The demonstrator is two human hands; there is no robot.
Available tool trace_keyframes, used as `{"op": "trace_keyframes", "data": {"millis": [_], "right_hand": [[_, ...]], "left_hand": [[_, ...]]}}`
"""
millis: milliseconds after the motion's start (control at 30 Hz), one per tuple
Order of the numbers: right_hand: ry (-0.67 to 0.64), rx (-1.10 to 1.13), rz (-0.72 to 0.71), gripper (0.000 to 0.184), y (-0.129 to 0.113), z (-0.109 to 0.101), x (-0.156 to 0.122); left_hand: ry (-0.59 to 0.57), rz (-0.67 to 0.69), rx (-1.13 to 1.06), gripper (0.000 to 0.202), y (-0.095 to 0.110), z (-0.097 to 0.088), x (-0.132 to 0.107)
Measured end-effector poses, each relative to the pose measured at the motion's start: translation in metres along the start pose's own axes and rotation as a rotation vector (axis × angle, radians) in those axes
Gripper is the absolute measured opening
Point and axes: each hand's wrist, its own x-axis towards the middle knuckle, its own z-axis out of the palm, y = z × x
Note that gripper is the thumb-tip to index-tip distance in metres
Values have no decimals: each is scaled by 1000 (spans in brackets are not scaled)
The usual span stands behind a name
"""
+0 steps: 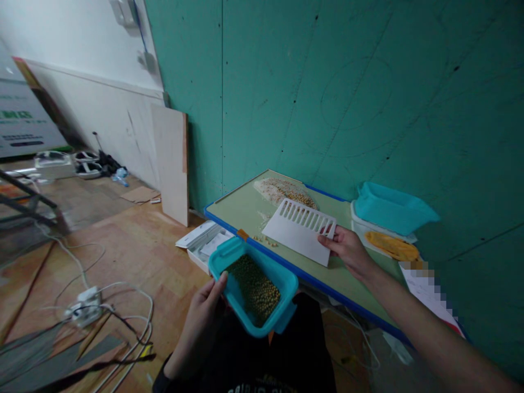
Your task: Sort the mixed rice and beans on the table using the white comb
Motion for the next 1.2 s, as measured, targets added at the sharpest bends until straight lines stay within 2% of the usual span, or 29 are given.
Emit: {"op": "trace_keyframes", "data": {"millis": [200, 600, 900, 1033, 1200], "right_hand": [[-32, -32, 0, 56, 5, -13, -6], [-11, -24, -20, 59, 1, -3, -6], [-37, -48, -21, 57, -1, -3, -8], [-23, -40, -7, 57, -1, -5, -14], [-29, -42, 0, 55, -1, -7, -29]], "left_hand": [[1, -3, -36, 37, 0, 2, 0], [3, 7, -61, 35, 5, 7, -3], [10, 4, -41, 36, 3, 1, 1], [-30, 10, -36, 36, 4, 1, 1], [-24, 11, -32, 37, 2, 3, -1]]}}
